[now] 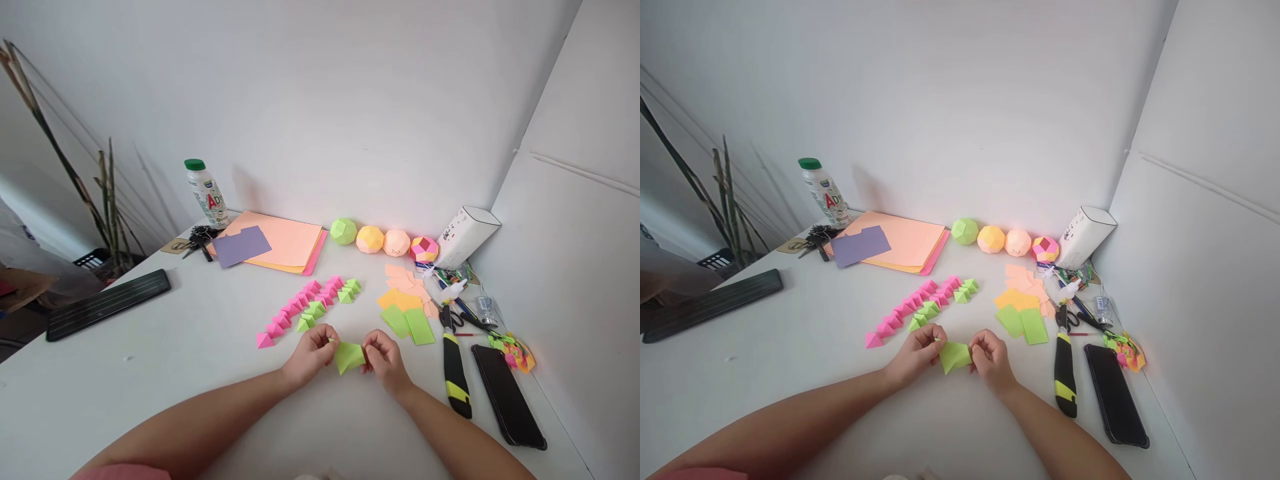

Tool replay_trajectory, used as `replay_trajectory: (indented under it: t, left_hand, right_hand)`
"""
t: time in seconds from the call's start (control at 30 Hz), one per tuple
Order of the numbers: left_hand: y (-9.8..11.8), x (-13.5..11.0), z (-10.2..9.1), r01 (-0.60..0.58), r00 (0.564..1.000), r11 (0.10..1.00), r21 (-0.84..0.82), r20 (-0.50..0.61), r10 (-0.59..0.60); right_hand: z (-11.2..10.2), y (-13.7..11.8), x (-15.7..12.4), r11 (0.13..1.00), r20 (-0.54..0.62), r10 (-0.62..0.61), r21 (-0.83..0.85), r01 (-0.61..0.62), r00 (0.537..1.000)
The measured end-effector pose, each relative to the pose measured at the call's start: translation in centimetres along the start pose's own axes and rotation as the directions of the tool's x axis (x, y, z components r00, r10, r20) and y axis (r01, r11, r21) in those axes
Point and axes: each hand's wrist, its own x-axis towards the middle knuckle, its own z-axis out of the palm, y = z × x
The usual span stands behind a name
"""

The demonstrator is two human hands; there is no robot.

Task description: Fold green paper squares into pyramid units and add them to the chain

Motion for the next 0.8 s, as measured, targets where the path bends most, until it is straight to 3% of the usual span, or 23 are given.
replay_trajectory:
  t: [0.1, 0.27, 0.53, 0.8]
  left_hand:
    - [-0.05, 0.10, -0.03, 0.005, 1.000, 1.000, -0.015, -0.011, -0.005]
    - [0.07, -0.02, 0.14, 0.005, 1.000, 1.000, 0.004, 0.011, -0.005]
    - [0.42, 0.05, 0.49, -0.030, 0.997, 0.998, -0.061, -0.077, 0.026]
    - [0.42, -0.15, 0.49, -0.035, 0.999, 0.998, -0.043, -0.024, 0.034]
  right_hand:
    - [-0.07, 0.03, 0.04, 0.999, 0.002, -0.015, 0.050, 0.014, 1.000]
    - [0.04, 0.12, 0.08, 0.997, 0.089, -0.013, -0.077, 0.020, 0.996]
    - [-0.03, 0.32, 0.03, 0.996, 0.045, -0.029, -0.080, 0.033, 0.999]
    - [0.26, 0.18, 0.08, 0.995, 0.008, -0.054, -0.088, 0.055, 0.999]
